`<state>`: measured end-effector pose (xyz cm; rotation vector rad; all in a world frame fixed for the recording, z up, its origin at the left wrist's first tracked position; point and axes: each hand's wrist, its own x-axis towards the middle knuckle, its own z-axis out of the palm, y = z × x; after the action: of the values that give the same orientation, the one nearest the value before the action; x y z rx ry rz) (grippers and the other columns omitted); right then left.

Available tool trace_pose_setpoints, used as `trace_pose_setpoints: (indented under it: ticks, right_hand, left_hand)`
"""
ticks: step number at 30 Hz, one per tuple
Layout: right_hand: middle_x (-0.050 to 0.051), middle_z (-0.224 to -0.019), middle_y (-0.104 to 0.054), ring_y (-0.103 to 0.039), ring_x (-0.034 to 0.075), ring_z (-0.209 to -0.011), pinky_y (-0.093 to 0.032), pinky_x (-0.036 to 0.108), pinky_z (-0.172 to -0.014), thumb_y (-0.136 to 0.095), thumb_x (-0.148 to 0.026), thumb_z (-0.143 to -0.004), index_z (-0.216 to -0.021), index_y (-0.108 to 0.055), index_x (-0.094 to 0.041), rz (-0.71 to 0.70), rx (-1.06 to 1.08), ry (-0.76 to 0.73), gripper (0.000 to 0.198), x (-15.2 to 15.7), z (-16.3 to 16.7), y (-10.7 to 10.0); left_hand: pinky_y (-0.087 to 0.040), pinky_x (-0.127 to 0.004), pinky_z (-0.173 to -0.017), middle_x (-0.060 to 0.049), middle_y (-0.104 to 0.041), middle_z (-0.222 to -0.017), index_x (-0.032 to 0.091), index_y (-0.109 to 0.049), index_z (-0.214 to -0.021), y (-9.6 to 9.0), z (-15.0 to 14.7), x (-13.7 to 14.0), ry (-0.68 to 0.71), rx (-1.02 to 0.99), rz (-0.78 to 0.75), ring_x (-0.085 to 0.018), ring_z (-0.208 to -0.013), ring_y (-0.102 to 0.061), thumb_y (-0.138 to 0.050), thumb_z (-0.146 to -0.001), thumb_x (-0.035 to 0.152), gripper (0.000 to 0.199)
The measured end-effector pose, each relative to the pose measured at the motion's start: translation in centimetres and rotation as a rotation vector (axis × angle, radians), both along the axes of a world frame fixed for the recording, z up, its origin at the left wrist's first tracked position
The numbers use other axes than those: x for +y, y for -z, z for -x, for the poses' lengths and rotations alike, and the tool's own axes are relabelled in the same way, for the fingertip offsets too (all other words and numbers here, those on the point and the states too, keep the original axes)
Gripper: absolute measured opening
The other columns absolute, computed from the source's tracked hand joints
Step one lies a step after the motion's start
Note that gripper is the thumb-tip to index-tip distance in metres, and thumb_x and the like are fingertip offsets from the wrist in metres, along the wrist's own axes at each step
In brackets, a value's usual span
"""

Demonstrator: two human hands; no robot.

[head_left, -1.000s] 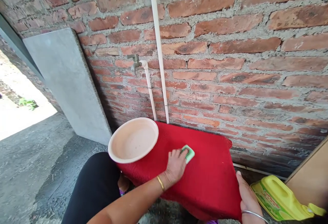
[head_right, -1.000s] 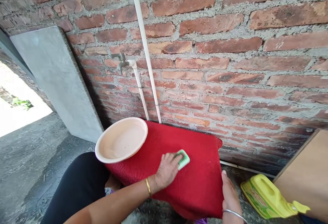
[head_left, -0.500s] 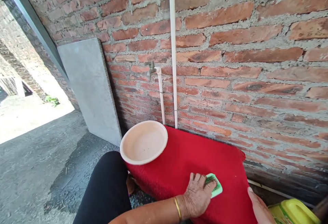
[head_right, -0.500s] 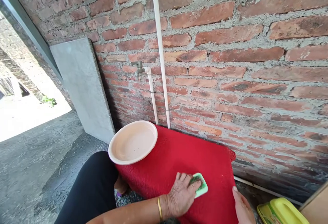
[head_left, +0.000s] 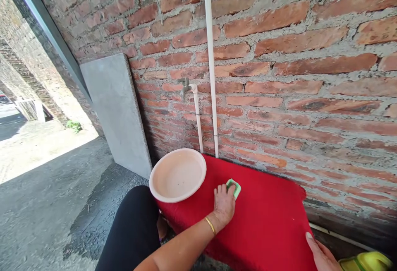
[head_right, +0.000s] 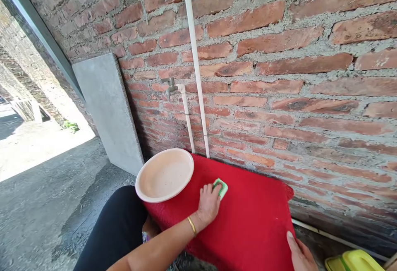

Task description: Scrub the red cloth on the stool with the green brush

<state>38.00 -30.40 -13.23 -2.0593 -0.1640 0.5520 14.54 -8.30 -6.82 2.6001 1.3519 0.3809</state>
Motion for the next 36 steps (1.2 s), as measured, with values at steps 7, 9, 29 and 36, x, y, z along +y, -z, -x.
trace_pose_setpoints:
  ticks: [7,9,29,36]
  right_hand:
    - [0.01,-0.118,-0.074,-0.065,0.036,-0.119,-0.06,0.048,-0.093,-0.053,-0.085,-0.062,-0.134,-0.057,-0.035,0.014,0.077,0.046,0.088,0.1,0.4,-0.4]
    - [0.011,-0.116,-0.074,-0.066,0.038,-0.115,-0.06,0.051,-0.091,-0.055,-0.085,-0.059,-0.133,-0.058,-0.035,0.026,0.108,0.066,0.089,0.2,0.3,-0.5]
    - [0.013,-0.108,-0.076,-0.067,0.039,-0.113,-0.056,0.052,-0.094,-0.052,-0.086,-0.059,-0.117,-0.067,-0.028,0.065,0.03,0.079,0.084,0.2,0.6,-0.4]
    - [0.014,-0.115,-0.074,-0.066,0.036,-0.116,-0.054,0.047,-0.098,-0.047,-0.091,-0.062,-0.115,-0.067,-0.023,0.018,0.004,0.079,0.088,-0.1,0.8,0.1]
  left_hand:
    - [-0.042,-0.041,-0.097,-0.006,-0.06,-0.123,0.038,-0.052,-0.14,-0.3,-0.8,-0.6,0.112,-0.072,-0.003,-0.025,-0.109,-0.054,-0.054,-0.094,0.027,0.047]
    - [-0.043,-0.038,-0.094,-0.006,-0.062,-0.118,0.036,-0.055,-0.138,-1.3,-0.1,2.6,-0.07,-0.064,-0.017,-0.024,-0.108,-0.055,-0.056,-0.094,0.023,0.046]
    - [-0.042,-0.037,-0.088,-0.011,-0.063,-0.114,0.027,-0.058,-0.135,-2.7,-2.5,9.6,-0.369,-0.05,-0.009,-0.027,-0.11,-0.056,-0.054,-0.095,0.021,0.041]
    - [-0.042,-0.041,-0.092,-0.013,-0.061,-0.12,0.028,-0.057,-0.136,-1.7,-10.4,6.4,-0.224,-0.041,0.033,-0.028,-0.114,-0.055,-0.06,-0.091,0.022,0.046]
